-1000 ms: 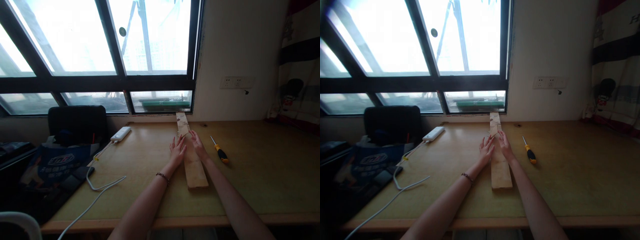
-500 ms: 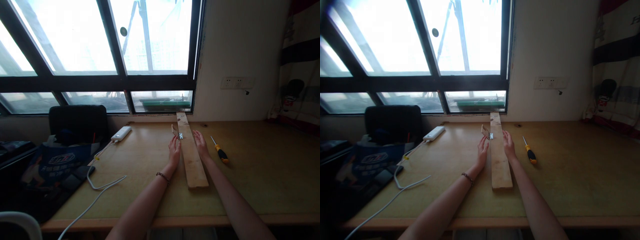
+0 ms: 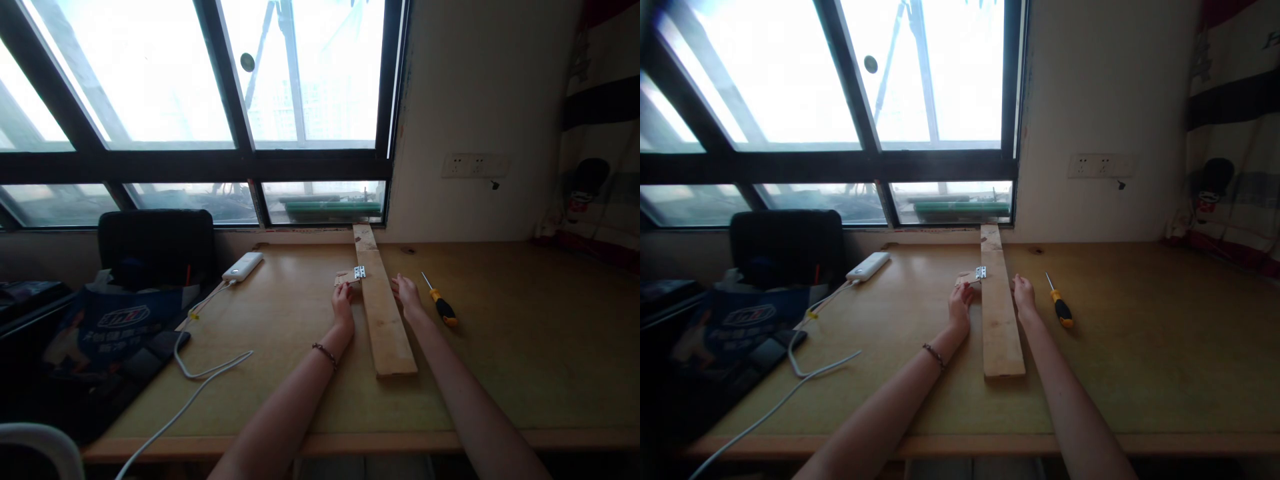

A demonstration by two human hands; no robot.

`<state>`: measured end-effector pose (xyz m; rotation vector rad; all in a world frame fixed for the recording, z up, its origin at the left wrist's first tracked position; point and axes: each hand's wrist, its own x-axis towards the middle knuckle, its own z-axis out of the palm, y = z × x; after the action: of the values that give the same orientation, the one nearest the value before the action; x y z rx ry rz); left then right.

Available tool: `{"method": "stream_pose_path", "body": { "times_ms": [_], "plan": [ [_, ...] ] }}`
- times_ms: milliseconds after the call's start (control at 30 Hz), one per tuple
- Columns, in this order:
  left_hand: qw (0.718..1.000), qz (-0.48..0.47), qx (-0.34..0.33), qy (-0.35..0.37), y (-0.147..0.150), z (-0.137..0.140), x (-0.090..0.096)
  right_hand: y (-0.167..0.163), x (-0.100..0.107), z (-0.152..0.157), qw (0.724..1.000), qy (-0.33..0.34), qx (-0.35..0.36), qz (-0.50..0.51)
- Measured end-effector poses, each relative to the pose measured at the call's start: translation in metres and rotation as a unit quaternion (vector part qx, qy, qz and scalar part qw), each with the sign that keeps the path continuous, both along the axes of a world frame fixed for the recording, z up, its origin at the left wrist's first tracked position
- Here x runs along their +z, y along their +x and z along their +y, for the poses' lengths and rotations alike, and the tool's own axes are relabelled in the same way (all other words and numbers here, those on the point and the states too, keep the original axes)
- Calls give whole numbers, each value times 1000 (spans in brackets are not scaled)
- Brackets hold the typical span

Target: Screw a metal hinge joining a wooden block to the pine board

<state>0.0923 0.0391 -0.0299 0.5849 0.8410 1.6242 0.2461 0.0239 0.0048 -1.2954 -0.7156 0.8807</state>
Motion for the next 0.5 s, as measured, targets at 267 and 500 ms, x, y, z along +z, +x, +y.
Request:
{"method": "stream_pose_path", "body": {
  "times_ms": [267,500],
  "plan": [
    [996,-82,-14,-39,-1,-1,6,-6,13,-10,995,-53,18,77],
    [992,-113,-23,-51,-7,-1,10,-3,11,-9,997,-53,25,50]
  ]
}}
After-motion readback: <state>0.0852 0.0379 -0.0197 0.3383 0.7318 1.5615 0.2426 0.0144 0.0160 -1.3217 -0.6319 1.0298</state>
